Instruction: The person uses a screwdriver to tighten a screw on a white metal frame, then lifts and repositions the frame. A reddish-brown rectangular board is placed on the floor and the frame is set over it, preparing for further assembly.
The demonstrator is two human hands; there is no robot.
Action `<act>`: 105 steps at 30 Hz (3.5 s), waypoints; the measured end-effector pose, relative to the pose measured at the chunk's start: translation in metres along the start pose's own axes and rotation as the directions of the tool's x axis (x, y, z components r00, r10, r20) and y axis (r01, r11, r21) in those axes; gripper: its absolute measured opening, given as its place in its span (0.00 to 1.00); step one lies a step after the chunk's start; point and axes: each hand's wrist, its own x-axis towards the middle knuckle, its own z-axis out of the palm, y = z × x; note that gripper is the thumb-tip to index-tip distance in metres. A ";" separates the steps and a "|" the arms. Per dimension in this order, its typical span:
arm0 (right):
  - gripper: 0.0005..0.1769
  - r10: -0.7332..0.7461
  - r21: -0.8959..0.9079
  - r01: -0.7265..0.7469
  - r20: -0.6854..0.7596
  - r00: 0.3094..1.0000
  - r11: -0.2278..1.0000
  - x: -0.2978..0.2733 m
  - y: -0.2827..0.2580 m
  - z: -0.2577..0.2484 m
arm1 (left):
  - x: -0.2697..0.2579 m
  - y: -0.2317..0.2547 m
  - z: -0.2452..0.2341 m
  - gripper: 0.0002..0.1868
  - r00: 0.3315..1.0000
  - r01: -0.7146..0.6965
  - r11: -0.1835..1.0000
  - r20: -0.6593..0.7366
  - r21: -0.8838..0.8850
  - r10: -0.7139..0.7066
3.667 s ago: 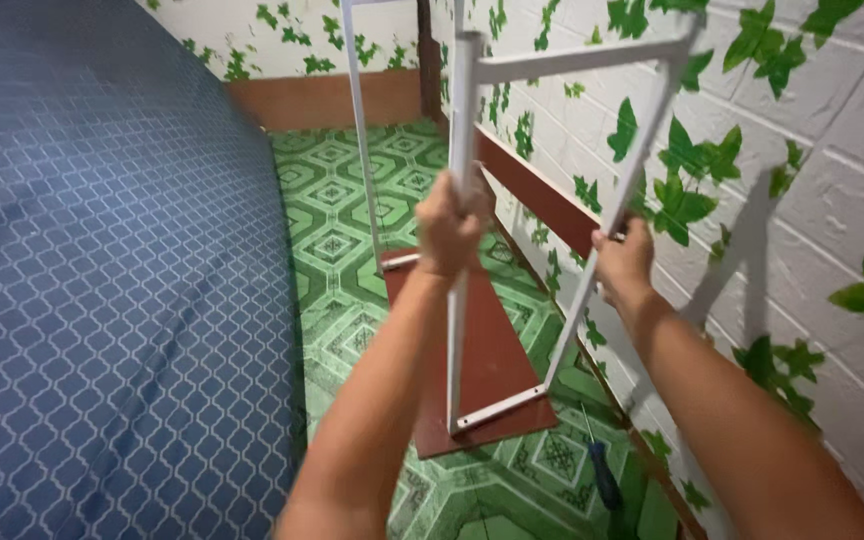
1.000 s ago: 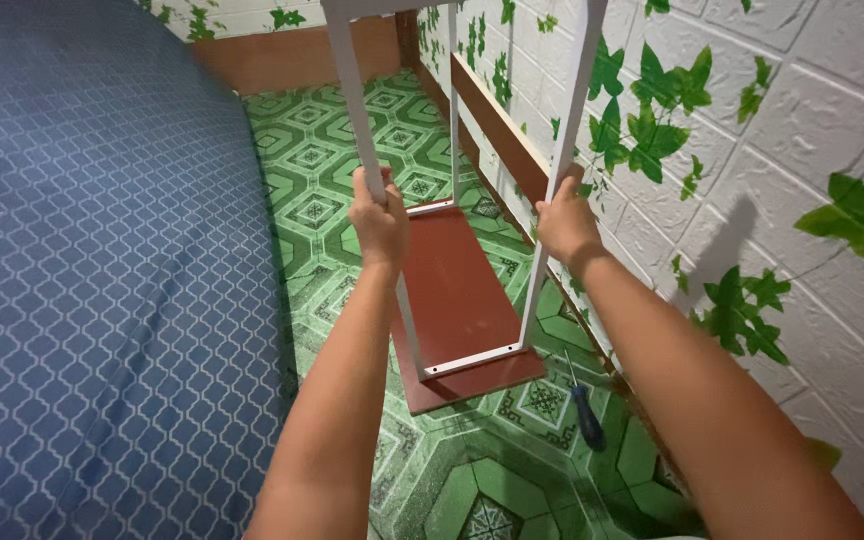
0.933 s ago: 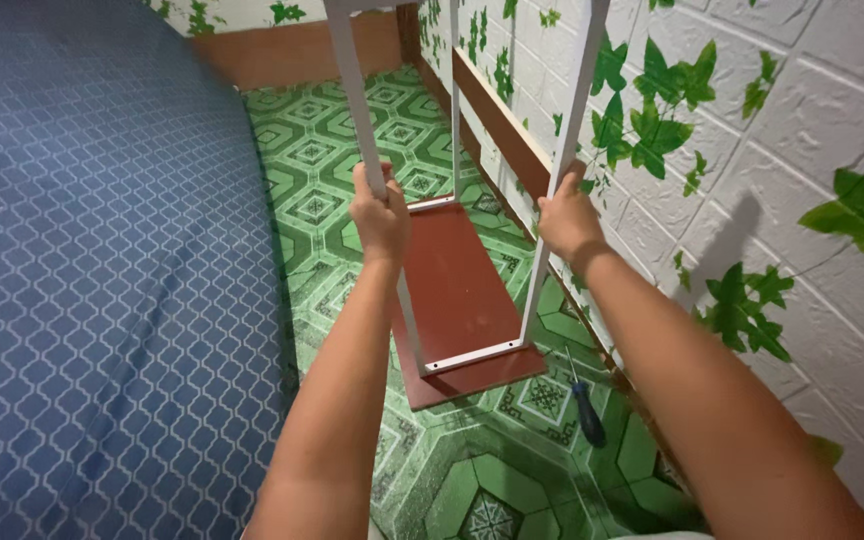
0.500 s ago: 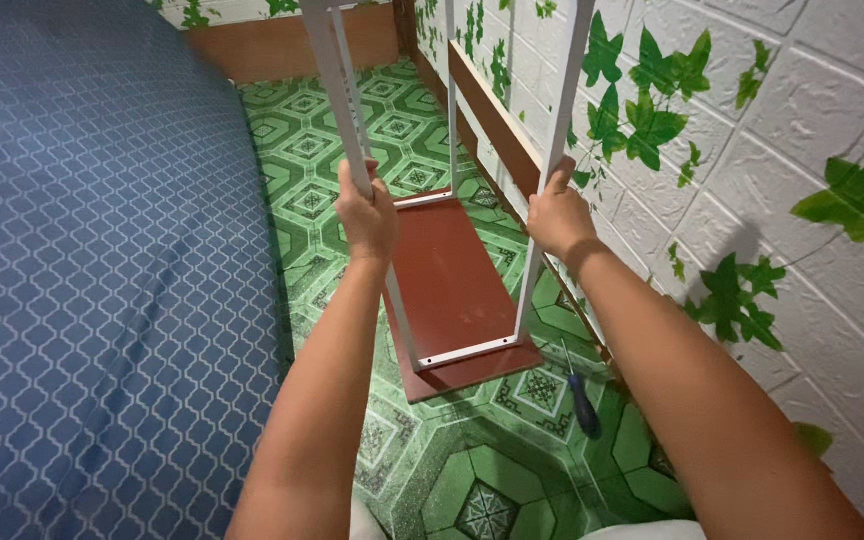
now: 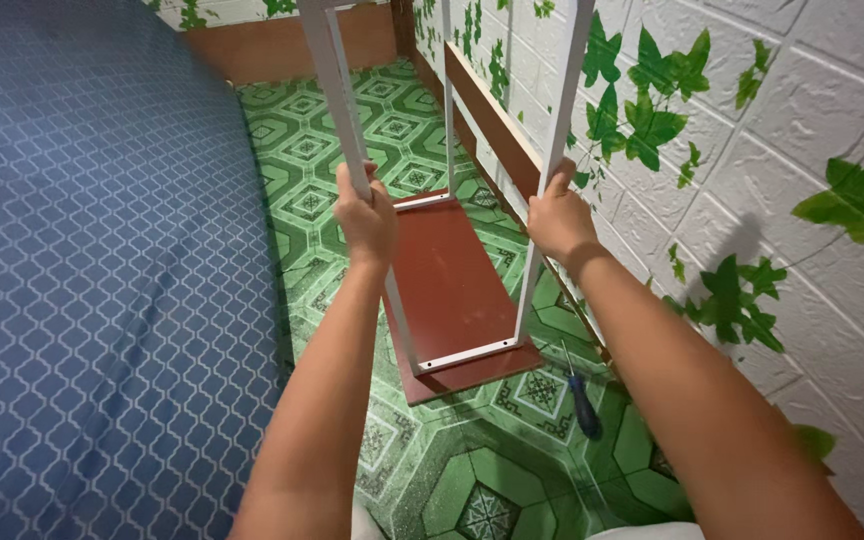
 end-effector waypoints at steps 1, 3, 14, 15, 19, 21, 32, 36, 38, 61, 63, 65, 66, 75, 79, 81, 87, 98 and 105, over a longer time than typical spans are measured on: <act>0.34 -0.018 -0.007 0.018 -0.012 1.000 1.000 0.000 0.000 -0.001 | 0.001 0.000 -0.001 0.09 1.000 -0.026 1.000 0.002 0.001 0.026; 0.31 -0.055 -0.020 0.054 -0.035 0.998 0.998 0.000 0.000 0.001 | 0.001 -0.003 -0.002 0.09 1.000 -0.028 1.000 0.005 0.010 0.028; 0.25 -0.028 -0.047 0.024 -0.089 0.996 0.999 0.004 0.013 0.020 | -0.022 -0.016 0.002 0.08 0.996 0.086 0.995 -0.010 -0.040 -0.087; 0.25 -0.022 -0.061 0.017 -0.092 0.996 0.998 0.002 0.013 0.023 | -0.026 -0.016 0.001 0.08 0.994 0.105 0.994 -0.002 -0.029 -0.105; 0.23 -0.011 -0.052 0.004 -0.141 0.990 0.999 0.000 0.006 0.025 | -0.032 -0.019 -0.002 0.09 0.998 0.065 0.997 -0.010 -0.031 -0.065; 0.24 0.027 -0.016 -0.029 -0.083 0.996 0.999 -0.006 0.009 0.025 | -0.045 -0.023 -0.003 0.08 0.996 0.092 0.995 0.007 -0.027 -0.091; 0.22 -0.005 0.004 0.005 -0.166 0.986 1.000 -0.005 0.006 0.026 | -0.066 -0.054 -0.006 0.07 0.992 0.096 0.994 0.088 -0.059 -0.090; 0.22 -0.031 -0.054 0.022 -0.179 0.983 0.998 -0.003 0.009 0.031 | -0.069 -0.061 -0.010 0.06 0.975 0.179 0.983 0.142 -0.040 -0.172; 0.22 -0.019 -0.045 0.013 -0.151 0.988 0.999 -0.004 0.008 0.030 | -0.068 -0.064 -0.011 0.06 0.978 0.161 0.985 0.143 -0.059 -0.151; 0.23 0.007 0.065 0.003 -0.157 0.988 0.998 -0.011 0.013 0.036 | -0.071 -0.049 -0.014 0.07 0.949 0.282 0.957 0.166 -0.065 -0.269; 0.24 0.050 0.100 -0.038 -0.130 0.990 0.994 -0.014 0.015 0.041 | -0.072 -0.048 -0.015 0.07 0.949 0.281 0.959 0.162 -0.036 -0.272; 0.22 0.055 0.096 -0.044 -0.112 0.992 0.994 -0.018 0.017 0.046 | -0.070 -0.047 -0.015 0.07 0.968 0.218 0.975 0.130 -0.031 -0.213; 0.22 0.058 0.094 -0.049 -0.100 0.993 0.994 -0.020 0.018 0.047 | -0.070 -0.047 -0.017 0.07 0.967 0.223 0.974 0.133 -0.033 -0.217; 0.23 0.051 0.043 -0.047 -0.103 0.993 0.998 -0.028 0.007 0.038 | -0.067 -0.044 -0.020 0.07 0.958 0.240 0.971 0.162 -0.011 -0.235; 0.23 0.096 0.098 -0.089 -0.062 0.993 0.991 -0.033 -0.002 0.032 | -0.067 -0.040 -0.021 0.08 0.918 0.350 0.937 0.205 -0.011 -0.341; 0.21 0.199 0.144 -0.203 0.047 0.979 0.968 -0.035 -0.005 0.029 | -0.068 -0.041 -0.022 0.07 0.918 0.344 0.938 0.224 -0.036 -0.328; 0.22 0.090 0.116 -0.077 -0.116 0.989 0.990 -0.038 -0.008 0.030 | -0.069 -0.055 -0.020 0.06 0.924 0.296 0.952 0.273 -0.076 -0.266; 0.22 0.085 0.050 -0.080 -0.106 0.991 0.996 -0.026 0.013 0.047 | -0.069 -0.068 -0.013 0.06 0.893 0.380 0.919 0.299 -0.104 -0.336; 0.24 0.036 0.057 -0.029 -0.124 0.992 0.998 -0.026 0.012 0.042 | -0.072 -0.073 -0.010 0.08 0.908 0.361 0.921 0.279 -0.143 -0.313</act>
